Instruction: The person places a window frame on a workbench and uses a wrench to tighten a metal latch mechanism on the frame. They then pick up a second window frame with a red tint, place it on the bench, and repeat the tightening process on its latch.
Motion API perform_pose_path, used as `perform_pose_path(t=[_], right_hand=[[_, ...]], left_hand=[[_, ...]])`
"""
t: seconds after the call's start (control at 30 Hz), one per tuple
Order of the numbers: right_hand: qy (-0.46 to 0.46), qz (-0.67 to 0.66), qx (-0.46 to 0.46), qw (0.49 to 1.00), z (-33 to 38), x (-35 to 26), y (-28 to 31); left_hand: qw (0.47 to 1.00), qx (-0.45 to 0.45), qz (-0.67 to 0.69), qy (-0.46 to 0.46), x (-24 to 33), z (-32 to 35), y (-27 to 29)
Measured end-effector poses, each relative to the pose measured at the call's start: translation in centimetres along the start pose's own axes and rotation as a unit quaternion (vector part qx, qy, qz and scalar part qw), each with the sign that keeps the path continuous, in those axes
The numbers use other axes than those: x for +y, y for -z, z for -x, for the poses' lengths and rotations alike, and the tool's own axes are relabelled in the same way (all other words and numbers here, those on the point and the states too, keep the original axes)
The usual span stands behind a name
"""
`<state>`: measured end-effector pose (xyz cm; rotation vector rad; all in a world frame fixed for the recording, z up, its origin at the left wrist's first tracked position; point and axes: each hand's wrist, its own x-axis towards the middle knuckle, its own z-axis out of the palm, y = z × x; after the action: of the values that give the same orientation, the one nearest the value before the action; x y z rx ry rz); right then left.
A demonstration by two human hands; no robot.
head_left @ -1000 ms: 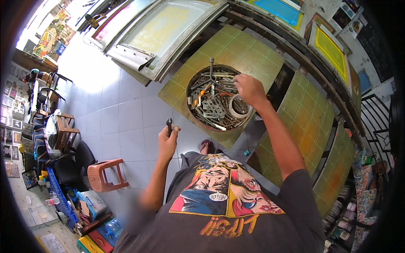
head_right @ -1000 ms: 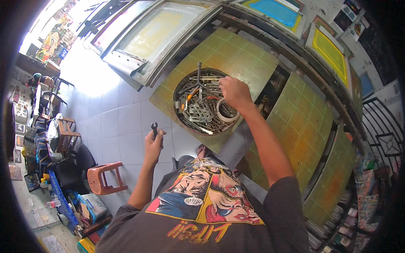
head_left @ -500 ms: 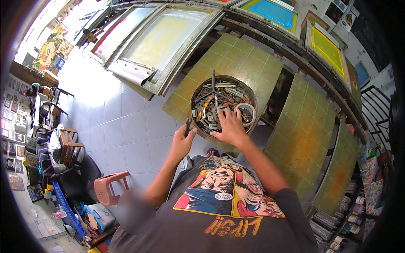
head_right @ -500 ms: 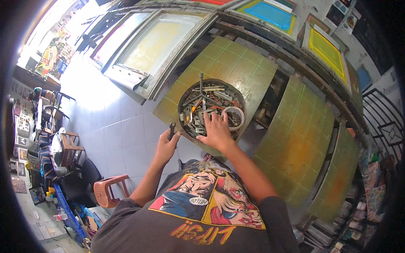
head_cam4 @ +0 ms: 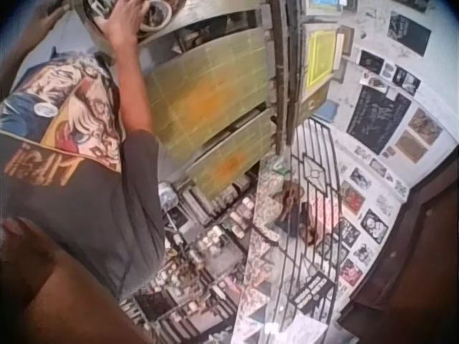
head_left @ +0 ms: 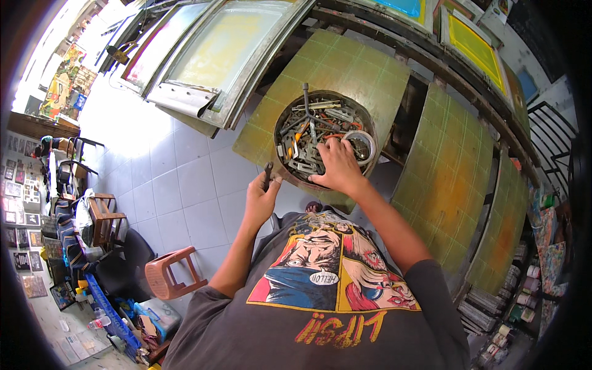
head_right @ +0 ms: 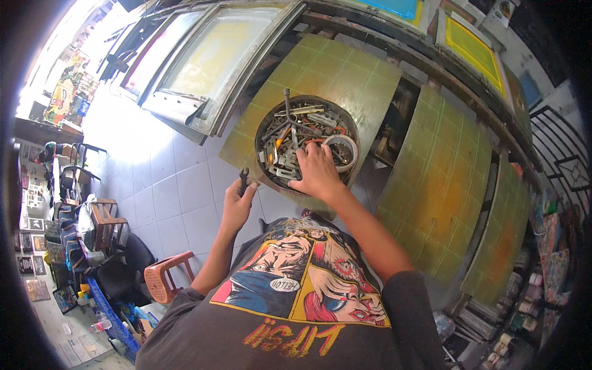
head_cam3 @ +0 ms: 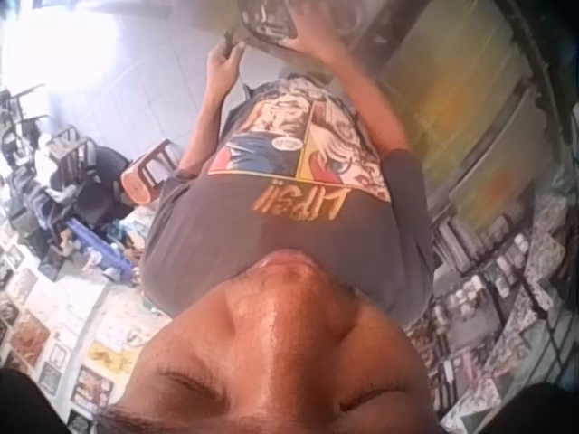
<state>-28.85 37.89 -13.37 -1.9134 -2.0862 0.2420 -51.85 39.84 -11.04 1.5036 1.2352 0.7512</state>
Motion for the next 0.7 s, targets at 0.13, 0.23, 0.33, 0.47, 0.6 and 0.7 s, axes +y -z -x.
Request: perform_pose_path(t=[0.13, 0.23, 0.33, 0.47, 0.6, 0.7], right_hand=[[-0.004, 0.023, 0.012, 1.0, -0.1, -0.4, -0.3], [-0.028, 0.024, -0.029, 0.999, -0.4, -0.9, 0.0], [-0.042, 0.02, -0.045, 0.998, -0.5, -1.0, -0.3], [-0.043, 0.022, -0.032, 0.998, -0.6, -1.2, -0.4], [-0.028, 0.001, -0.031, 0.999, -0.4, -1.3, 0.0], [-0.023, -0.018, -0.043, 0.999, -0.3, -1.4, 0.5]], left_hand=[[1.0, -0.004, -0.006, -0.028, -0.3, -0.3, 0.3], [1.0, -0.005, -0.006, -0.025, -0.5, -0.6, 0.5], [0.998, -0.008, -0.012, -0.063, -0.4, -1.0, 0.6], [0.998, 0.001, 0.009, -0.069, -0.7, -1.3, 0.7], [0.997, 0.006, 0.009, -0.076, -1.0, -1.5, 0.9], [0.998, 0.006, 0.008, -0.054, -0.7, -1.6, 1.0]])
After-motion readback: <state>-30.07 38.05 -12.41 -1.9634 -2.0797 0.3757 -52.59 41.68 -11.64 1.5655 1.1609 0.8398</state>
